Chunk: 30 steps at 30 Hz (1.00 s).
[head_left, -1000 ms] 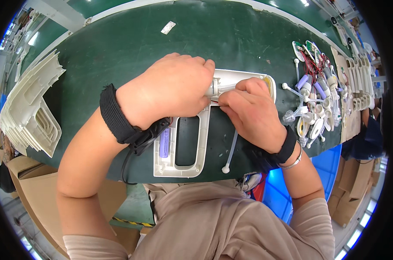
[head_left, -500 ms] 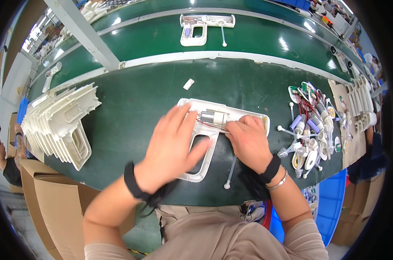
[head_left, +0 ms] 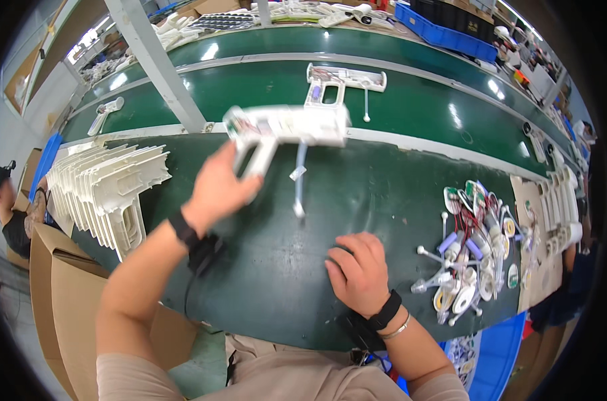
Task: Assemble internal electronic components, wiring, and motor into a plastic housing on a factory production line.
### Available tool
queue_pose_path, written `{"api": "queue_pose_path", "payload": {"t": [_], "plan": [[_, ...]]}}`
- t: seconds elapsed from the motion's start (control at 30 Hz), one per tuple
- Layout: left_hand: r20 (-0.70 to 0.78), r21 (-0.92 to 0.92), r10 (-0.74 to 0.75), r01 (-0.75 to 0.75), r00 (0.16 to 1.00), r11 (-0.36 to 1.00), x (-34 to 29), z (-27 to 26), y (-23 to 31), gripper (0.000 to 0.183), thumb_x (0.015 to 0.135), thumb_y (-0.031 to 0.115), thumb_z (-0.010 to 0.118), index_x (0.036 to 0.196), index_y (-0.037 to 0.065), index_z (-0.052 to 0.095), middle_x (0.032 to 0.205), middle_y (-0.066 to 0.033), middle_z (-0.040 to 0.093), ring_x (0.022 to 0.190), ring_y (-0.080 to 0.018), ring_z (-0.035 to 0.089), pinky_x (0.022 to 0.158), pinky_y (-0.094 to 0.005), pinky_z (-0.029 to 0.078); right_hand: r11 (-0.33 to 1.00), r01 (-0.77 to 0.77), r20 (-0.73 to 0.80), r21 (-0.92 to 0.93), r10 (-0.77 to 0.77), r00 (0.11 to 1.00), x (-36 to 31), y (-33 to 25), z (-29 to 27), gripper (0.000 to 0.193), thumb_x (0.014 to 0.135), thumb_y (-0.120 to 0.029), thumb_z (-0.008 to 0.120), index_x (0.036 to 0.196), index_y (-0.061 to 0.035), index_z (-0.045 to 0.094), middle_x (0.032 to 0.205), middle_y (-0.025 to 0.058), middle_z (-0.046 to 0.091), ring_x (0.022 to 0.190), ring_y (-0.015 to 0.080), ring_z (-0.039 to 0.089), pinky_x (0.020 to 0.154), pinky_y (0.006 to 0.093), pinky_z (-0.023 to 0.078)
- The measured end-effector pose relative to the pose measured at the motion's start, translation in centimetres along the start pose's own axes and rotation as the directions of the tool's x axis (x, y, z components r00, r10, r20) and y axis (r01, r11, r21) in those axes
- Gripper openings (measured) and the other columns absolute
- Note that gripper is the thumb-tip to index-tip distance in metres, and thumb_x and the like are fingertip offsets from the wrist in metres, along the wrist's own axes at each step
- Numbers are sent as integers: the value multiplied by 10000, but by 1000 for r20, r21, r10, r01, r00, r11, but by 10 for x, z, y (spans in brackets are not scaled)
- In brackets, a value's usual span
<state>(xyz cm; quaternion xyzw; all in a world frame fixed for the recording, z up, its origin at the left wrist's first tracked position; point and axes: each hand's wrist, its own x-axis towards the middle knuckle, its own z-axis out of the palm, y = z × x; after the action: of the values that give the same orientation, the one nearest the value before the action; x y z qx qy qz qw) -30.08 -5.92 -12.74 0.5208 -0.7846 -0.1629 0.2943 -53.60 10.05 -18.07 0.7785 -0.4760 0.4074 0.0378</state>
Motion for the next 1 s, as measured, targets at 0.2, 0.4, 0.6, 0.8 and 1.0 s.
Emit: {"api": "queue_pose_path", "payload": {"t": [0.2,0.4,0.6,0.8,1.0], "plan": [[-150,387,-132,181,980,904,154,-16,-85,613,695,406,671,1075,-69,596,991,-275,649,940,-402,635,850,-444,502,977,-75,266,200,19,964,0,-4,9,177,733,-104,688,889,-76,609,1001,70,589,938,263,557,872,412,452],[-26,422,-208,200,978,884,243,33,-136,727,712,521,664,1163,-45,588,1075,-258,643,1026,-376,622,894,-410,491,974,-140,410,177,57,910,7,0,-4,182,729,-109,745,877,-76,642,899,20,637,864,200,602,862,365,484],[-90,289,-113,135,989,948,214,22,-115,734,831,594,580,1267,5,547,1278,-237,555,1197,-344,528,974,-456,432,977,-116,431,181,27,902,8,6,-2,159,797,-181,701,916,-99,635,920,7,618,917,182,579,871,349,477],[35,816,28,-45,999,576,43,-53,-65,618,701,453,767,1169,79,616,1298,-91,560,1290,-316,440,1043,-547,325,992,-78,421,101,28,907,4,2,-7,169,751,-149,725,890,-90,649,904,24,629,901,209,592,854,359,478],[-43,999,-42,44,998,28,-25,-103,-145,492,809,365,645,1178,41,612,1239,-136,562,1300,-337,394,1098,-553,243,983,-121,445,139,47,894,-4,10,-1,158,809,-193,677,926,-95,636,886,48,600,892,247,556,803,357,458]]}}
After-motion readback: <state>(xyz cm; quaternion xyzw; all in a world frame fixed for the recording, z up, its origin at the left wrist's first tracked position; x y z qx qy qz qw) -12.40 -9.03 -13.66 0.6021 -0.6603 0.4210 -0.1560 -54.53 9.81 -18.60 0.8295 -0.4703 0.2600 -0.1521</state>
